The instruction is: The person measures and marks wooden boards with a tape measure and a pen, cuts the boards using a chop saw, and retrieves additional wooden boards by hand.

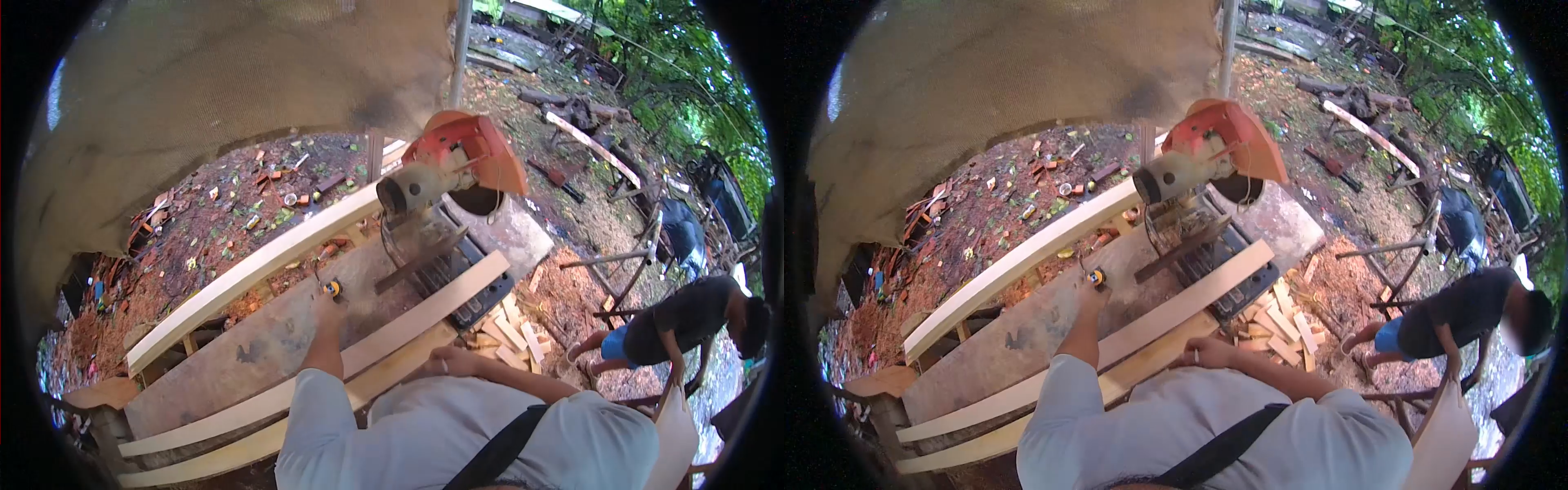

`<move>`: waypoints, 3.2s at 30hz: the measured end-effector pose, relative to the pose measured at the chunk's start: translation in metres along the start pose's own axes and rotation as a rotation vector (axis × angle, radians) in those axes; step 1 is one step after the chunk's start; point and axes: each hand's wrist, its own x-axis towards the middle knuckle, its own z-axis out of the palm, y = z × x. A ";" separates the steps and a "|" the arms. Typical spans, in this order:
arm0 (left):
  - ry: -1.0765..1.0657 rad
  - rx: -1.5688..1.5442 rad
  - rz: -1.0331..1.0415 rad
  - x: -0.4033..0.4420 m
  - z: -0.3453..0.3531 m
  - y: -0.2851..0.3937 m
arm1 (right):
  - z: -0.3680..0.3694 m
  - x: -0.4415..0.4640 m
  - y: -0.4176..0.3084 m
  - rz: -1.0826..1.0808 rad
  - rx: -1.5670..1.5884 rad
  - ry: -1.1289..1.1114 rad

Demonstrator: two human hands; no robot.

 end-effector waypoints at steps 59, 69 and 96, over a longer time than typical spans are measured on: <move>0.197 -1.264 -0.492 -0.312 -0.041 0.087 | -0.099 0.010 0.053 0.000 -0.613 -0.351; 1.314 -1.333 -0.774 -0.337 -0.205 -0.247 | -0.214 -0.054 0.037 0.210 -0.584 -0.389; 1.314 -1.657 -0.396 -0.354 -0.330 -0.376 | 0.092 0.131 -0.124 0.057 -0.301 -0.511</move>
